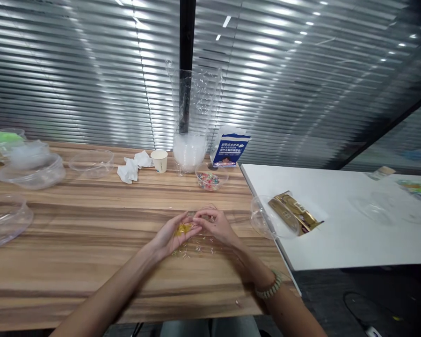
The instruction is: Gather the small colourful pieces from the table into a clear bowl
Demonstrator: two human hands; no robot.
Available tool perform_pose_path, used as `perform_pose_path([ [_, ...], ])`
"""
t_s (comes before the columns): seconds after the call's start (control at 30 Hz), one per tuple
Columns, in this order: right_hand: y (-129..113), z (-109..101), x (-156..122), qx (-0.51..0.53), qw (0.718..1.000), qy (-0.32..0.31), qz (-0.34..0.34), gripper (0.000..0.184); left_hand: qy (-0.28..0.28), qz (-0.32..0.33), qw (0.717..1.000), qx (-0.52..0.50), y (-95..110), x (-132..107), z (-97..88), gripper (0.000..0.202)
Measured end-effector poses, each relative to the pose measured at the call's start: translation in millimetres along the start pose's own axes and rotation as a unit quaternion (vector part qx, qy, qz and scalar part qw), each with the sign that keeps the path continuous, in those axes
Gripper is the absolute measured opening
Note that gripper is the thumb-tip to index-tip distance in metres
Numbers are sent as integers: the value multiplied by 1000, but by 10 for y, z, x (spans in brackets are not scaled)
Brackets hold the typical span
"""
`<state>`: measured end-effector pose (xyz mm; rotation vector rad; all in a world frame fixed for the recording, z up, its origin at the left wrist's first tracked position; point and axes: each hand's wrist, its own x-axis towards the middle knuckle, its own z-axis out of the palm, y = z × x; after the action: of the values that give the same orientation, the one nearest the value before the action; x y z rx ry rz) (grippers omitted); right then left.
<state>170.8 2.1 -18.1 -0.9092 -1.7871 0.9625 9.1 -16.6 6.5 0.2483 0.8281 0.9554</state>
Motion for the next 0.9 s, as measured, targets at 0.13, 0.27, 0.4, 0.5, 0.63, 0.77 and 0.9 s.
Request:
perform_pose_path([
  [0.13, 19, 7, -2, 19, 1000, -5, -22, 25, 17, -2, 1000, -6, 23, 4, 6, 29],
  [0.27, 85, -11, 0, 39, 999, 6, -18, 26, 1, -2, 1000, -1, 32, 2, -1, 28],
  [0.4, 190, -64, 18, 15, 997, 71, 19, 22, -22, -24, 999, 19, 71, 11, -20, 28],
  [0.5, 269, -135, 24, -73, 995, 72, 16, 15, 12, -3, 1000, 9, 134, 47, -49, 25],
  [0.63, 286, -193, 1, -193, 981, -21, -24, 12, 56, 71, 996, -15, 198, 117, -114, 22],
  [0.77, 292, -155, -28, -226, 971, -65, -45, 16, 71, 77, 994, -16, 183, 166, -165, 23],
  [0.9, 350, -107, -37, -237, 967, -70, -59, 21, 81, 67, 994, -22, 158, 172, -164, 24],
])
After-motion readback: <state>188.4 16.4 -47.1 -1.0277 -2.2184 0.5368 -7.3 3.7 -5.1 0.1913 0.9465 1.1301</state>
